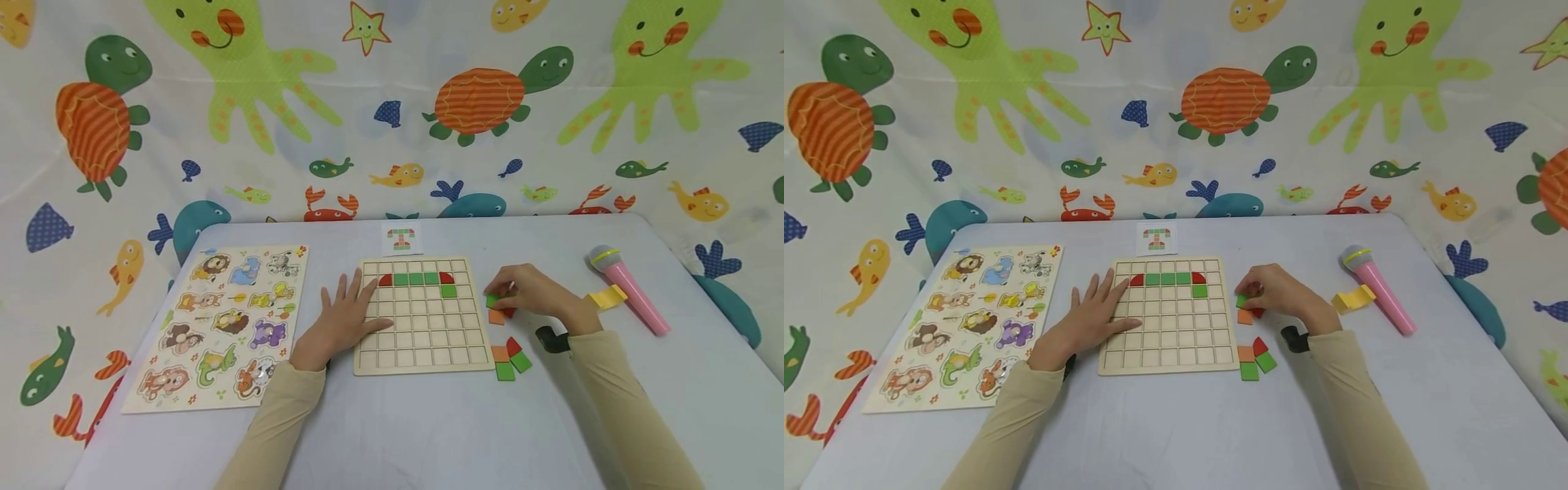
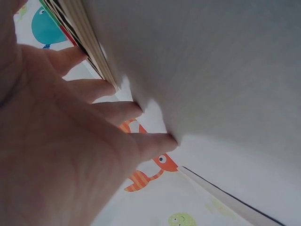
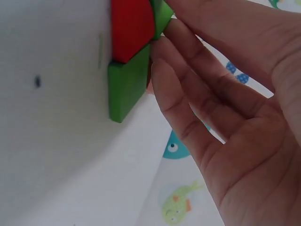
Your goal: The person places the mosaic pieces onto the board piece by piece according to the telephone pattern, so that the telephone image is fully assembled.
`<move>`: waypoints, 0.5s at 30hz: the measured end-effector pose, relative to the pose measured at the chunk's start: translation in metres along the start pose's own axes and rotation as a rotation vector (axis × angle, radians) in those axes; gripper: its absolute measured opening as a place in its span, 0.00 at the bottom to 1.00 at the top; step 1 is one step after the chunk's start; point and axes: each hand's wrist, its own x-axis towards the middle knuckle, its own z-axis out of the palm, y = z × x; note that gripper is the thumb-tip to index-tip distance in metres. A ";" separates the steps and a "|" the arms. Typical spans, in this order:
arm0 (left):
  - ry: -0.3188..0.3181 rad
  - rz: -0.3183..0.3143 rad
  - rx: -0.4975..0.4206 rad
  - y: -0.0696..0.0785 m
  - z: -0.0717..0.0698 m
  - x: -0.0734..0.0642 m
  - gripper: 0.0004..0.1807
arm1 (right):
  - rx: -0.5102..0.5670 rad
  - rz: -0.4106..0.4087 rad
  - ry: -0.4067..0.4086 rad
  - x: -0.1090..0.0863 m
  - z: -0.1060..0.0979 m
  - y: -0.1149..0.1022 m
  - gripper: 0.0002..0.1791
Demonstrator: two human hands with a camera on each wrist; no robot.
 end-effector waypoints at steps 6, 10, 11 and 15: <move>-0.002 0.002 -0.003 0.001 0.000 0.000 0.50 | 0.013 0.069 -0.026 0.003 -0.002 -0.003 0.14; 0.001 0.008 -0.004 0.002 -0.001 -0.001 0.50 | 0.011 0.093 -0.026 0.004 -0.002 -0.005 0.14; 0.001 0.008 -0.004 0.002 -0.001 -0.001 0.49 | 0.011 0.096 -0.024 0.004 -0.002 -0.005 0.14; -0.002 0.004 -0.005 0.002 -0.002 -0.001 0.49 | 0.027 0.101 -0.016 0.004 -0.001 -0.006 0.13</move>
